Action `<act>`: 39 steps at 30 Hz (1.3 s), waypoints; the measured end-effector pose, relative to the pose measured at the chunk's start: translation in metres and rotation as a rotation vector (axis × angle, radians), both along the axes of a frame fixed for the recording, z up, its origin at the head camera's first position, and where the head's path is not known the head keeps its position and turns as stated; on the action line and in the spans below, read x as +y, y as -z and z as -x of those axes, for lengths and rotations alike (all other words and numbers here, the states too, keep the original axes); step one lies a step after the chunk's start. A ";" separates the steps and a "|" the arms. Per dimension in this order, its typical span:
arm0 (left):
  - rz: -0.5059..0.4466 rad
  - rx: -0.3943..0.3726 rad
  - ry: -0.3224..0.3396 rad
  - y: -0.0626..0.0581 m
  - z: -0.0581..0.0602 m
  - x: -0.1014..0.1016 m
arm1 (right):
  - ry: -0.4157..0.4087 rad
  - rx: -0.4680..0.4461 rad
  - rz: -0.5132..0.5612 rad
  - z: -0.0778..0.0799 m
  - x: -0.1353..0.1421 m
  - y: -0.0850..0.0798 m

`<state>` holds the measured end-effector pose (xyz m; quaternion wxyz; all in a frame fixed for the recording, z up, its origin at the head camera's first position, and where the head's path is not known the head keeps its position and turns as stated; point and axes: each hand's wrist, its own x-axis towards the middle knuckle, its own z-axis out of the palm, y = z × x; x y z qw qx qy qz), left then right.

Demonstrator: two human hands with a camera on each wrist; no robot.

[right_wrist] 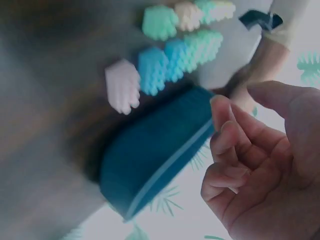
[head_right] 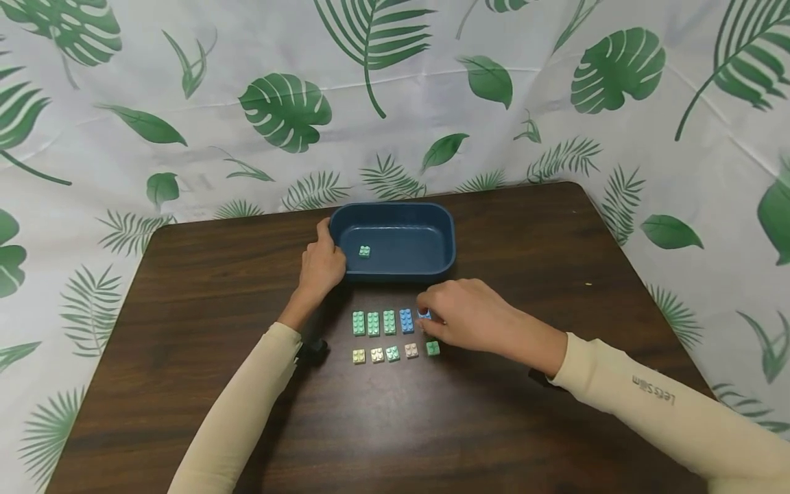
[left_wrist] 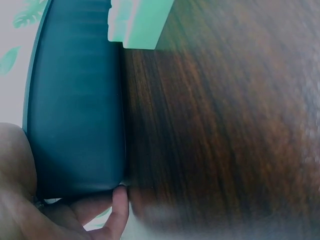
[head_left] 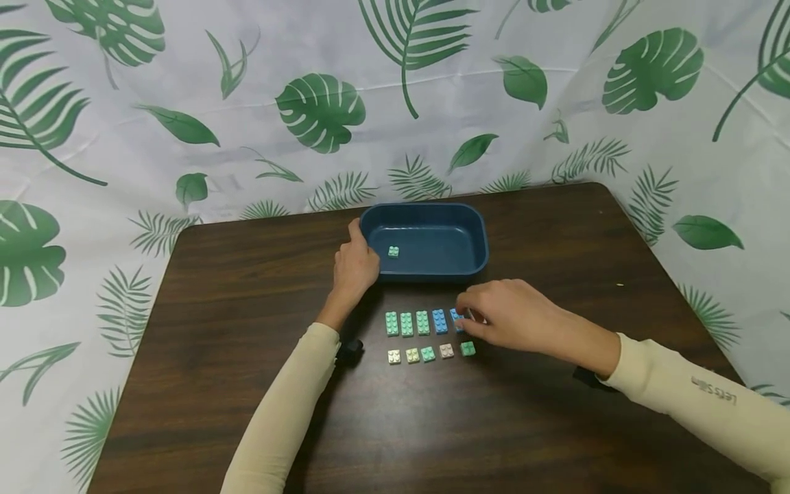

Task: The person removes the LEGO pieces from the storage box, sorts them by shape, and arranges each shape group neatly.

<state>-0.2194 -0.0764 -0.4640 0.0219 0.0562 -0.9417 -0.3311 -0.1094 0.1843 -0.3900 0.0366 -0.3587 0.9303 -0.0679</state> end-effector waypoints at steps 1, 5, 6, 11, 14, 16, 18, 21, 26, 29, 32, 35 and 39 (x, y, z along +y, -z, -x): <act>0.001 -0.006 0.002 0.000 0.000 0.000 | -0.001 0.008 0.011 0.004 -0.001 -0.004; 0.001 -0.022 0.016 0.001 -0.001 0.000 | 0.005 0.046 0.051 0.027 -0.003 -0.014; -0.002 -0.021 0.019 0.000 -0.001 0.000 | 0.012 0.050 0.058 0.034 -0.004 -0.016; -0.005 -0.013 0.020 0.000 0.000 -0.001 | 0.061 0.077 0.062 0.077 -0.009 -0.018; 0.003 -0.016 0.026 0.001 0.000 -0.001 | 0.070 0.088 0.055 0.097 -0.018 -0.018; 0.006 -0.019 0.034 0.002 0.001 -0.001 | 0.066 0.095 0.037 0.108 -0.026 -0.017; 0.003 -0.021 0.041 0.002 0.002 -0.001 | 0.063 0.095 0.012 0.117 -0.036 -0.016; 0.002 -0.017 0.041 0.000 0.003 -0.001 | 0.055 0.088 -0.024 0.130 -0.049 -0.013; 0.019 -0.021 0.034 -0.002 0.003 -0.001 | 0.047 0.063 -0.070 0.147 -0.064 -0.005; 0.020 -0.016 0.032 -0.003 0.003 -0.002 | 0.051 0.057 -0.115 0.155 -0.072 -0.002; 0.023 -0.014 0.026 -0.003 0.004 -0.004 | 0.042 0.044 -0.173 0.162 -0.082 0.001; 0.021 -0.019 0.025 -0.004 0.004 -0.005 | 0.022 0.034 -0.223 0.167 -0.093 0.005; 0.010 -0.016 0.029 -0.004 0.003 -0.007 | 0.004 0.018 -0.264 0.168 -0.106 0.009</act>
